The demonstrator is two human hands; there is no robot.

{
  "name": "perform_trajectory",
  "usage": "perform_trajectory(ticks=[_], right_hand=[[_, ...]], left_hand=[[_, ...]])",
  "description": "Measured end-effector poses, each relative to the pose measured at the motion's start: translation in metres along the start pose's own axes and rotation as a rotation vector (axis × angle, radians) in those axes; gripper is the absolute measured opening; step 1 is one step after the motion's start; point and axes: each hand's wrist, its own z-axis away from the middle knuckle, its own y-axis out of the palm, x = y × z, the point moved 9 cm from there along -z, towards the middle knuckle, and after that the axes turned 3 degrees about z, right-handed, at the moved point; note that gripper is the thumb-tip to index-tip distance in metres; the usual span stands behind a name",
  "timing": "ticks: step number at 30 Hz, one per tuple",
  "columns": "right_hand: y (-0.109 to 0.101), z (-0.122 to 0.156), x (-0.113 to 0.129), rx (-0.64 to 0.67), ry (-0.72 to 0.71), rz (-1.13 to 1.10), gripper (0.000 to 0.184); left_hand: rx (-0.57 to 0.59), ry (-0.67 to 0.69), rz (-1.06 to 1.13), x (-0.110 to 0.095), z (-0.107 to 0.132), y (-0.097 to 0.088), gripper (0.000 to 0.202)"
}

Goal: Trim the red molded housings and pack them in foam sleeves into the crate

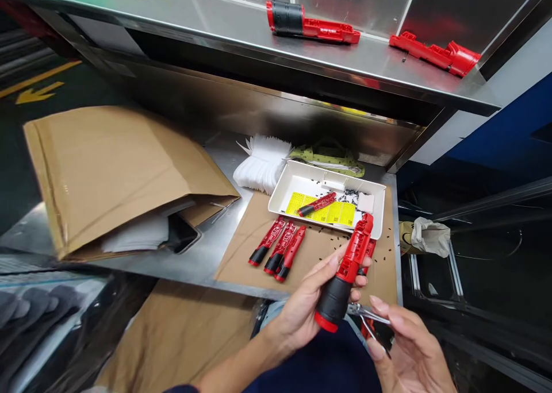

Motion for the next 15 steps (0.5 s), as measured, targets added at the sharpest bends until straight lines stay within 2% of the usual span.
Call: perform_trajectory(ticks=[5,9,15], right_hand=[[-0.005,0.008,-0.004,0.033,0.046,0.027,0.042],[-0.001,0.008,-0.004,0.075,0.037,0.043,0.04],[-0.001,-0.002,0.005,0.03,0.021,0.067,0.026]], left_hand=[[-0.025,0.004,0.035,0.0,0.003,0.001,0.025],[-0.008,-0.001,0.036,0.0,0.004,0.004,0.026],[-0.022,-0.022,0.015,0.003,0.003,0.004,0.026]])
